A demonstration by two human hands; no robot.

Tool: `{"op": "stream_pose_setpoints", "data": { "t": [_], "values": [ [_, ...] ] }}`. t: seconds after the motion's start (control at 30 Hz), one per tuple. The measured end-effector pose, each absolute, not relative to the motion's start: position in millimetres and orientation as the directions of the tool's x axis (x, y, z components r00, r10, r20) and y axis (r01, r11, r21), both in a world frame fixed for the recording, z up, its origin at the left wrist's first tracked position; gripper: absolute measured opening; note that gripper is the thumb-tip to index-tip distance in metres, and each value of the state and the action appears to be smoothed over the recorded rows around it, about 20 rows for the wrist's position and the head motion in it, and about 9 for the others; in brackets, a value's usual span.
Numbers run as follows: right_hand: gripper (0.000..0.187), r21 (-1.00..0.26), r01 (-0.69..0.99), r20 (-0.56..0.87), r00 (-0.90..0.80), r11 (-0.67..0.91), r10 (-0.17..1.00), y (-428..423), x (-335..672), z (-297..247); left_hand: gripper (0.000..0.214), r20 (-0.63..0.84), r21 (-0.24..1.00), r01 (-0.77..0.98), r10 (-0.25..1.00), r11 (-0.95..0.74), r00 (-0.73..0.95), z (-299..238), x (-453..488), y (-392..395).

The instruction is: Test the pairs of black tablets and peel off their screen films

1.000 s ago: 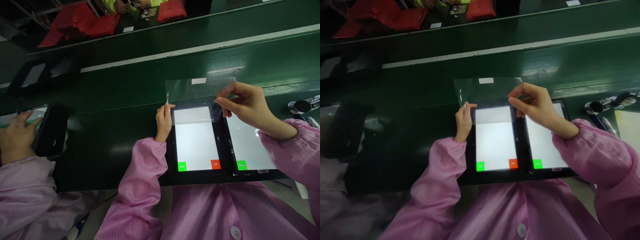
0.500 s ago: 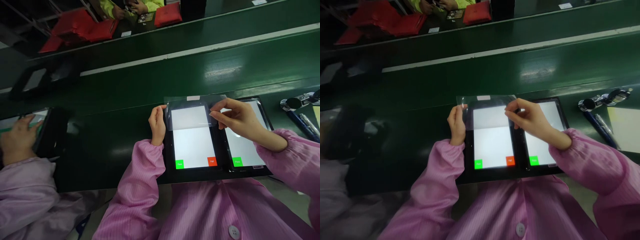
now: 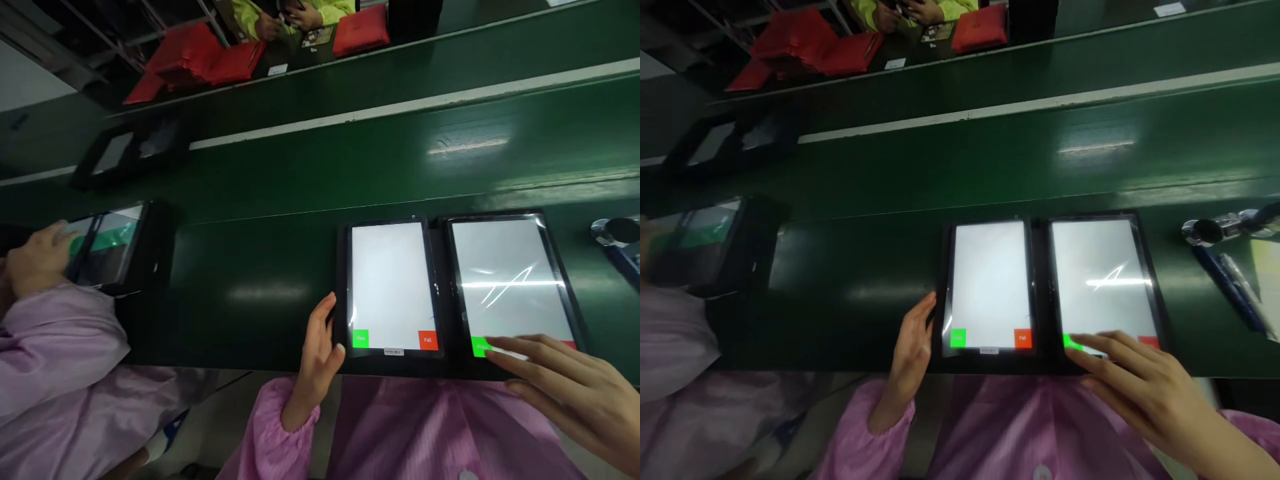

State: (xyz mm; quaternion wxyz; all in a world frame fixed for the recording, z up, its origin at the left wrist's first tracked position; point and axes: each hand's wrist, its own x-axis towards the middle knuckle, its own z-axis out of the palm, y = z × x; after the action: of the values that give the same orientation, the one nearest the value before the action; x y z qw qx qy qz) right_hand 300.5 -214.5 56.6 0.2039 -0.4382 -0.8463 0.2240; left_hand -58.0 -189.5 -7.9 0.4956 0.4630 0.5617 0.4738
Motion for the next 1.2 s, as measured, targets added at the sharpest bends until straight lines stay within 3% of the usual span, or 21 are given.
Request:
{"op": "stream_pose_setpoints", "data": {
  "t": [0.1, 0.17, 0.27, 0.37, 0.6, 0.77, 0.9, 1.0, 1.1, 1.2],
  "values": [
    [0.03, -0.26, 0.757, 0.298, -0.528, 0.6, 0.795, -216.1, 298.1, 53.2, 0.073, -0.095, 0.973, 0.192, 0.983, 0.125, -0.159, -9.2, -56.0, -196.5],
    [0.029, -0.156, 0.793, 0.337, -0.517, 0.588, 0.787, -216.9, 294.9, 53.9, 0.073, -0.091, 0.977, 0.173, 0.979, 0.124, -0.185, -9.5, -58.1, -192.6],
    [0.026, -0.201, 0.825, 0.357, -0.441, 0.529, 0.824, -219.7, 295.4, 57.2, 0.066, -0.087, 0.991, 0.081, 0.975, 0.105, -0.203, -7.7, -64.1, -178.4],
    [0.025, -0.233, 0.855, 0.359, -0.367, 0.463, 0.858, -218.8, 299.7, 57.8, 0.061, -0.106, 0.986, 0.101, 0.969, 0.131, -0.224, -3.1, -64.6, -161.6],
    [0.027, -0.163, 0.852, 0.417, -0.398, 0.497, 0.817, -205.7, 295.4, 45.6, 0.071, -0.115, 0.974, 0.182, 0.986, 0.137, -0.124, 7.0, -51.1, -146.7],
    [0.031, -0.091, 0.881, 0.414, -0.391, 0.465, 0.822, -206.9, 299.7, 37.1, 0.073, -0.039, 0.953, 0.289, 0.983, 0.09, -0.177, -2.3, -47.0, -147.1],
    [0.049, -0.238, 0.891, 0.436, -0.258, 0.387, 0.862, -217.7, 323.9, 30.5, 0.071, -0.063, 0.954, 0.278, 0.982, 0.111, -0.176, -3.7, -50.8, -147.9],
    [0.059, -0.36, 0.891, 0.374, -0.135, 0.278, 0.917, -228.5, 346.1, 24.0, 0.069, -0.117, 0.97, 0.194, 0.979, 0.149, -0.166, 0.4, -62.8, -159.0],
    [0.074, -0.491, 0.838, 0.214, -0.148, 0.238, 0.965, -240.3, 357.3, 20.4, 0.092, -0.176, 0.959, 0.21, 0.981, 0.19, -0.082, 2.4, -78.1, -180.3],
    [0.068, -0.616, 0.768, 0.151, -0.105, 0.177, 0.983, -250.2, 355.1, 18.1, 0.106, -0.231, 0.902, 0.36, 0.971, 0.239, -0.067, -1.1, -90.9, -198.2]
  ]
}}
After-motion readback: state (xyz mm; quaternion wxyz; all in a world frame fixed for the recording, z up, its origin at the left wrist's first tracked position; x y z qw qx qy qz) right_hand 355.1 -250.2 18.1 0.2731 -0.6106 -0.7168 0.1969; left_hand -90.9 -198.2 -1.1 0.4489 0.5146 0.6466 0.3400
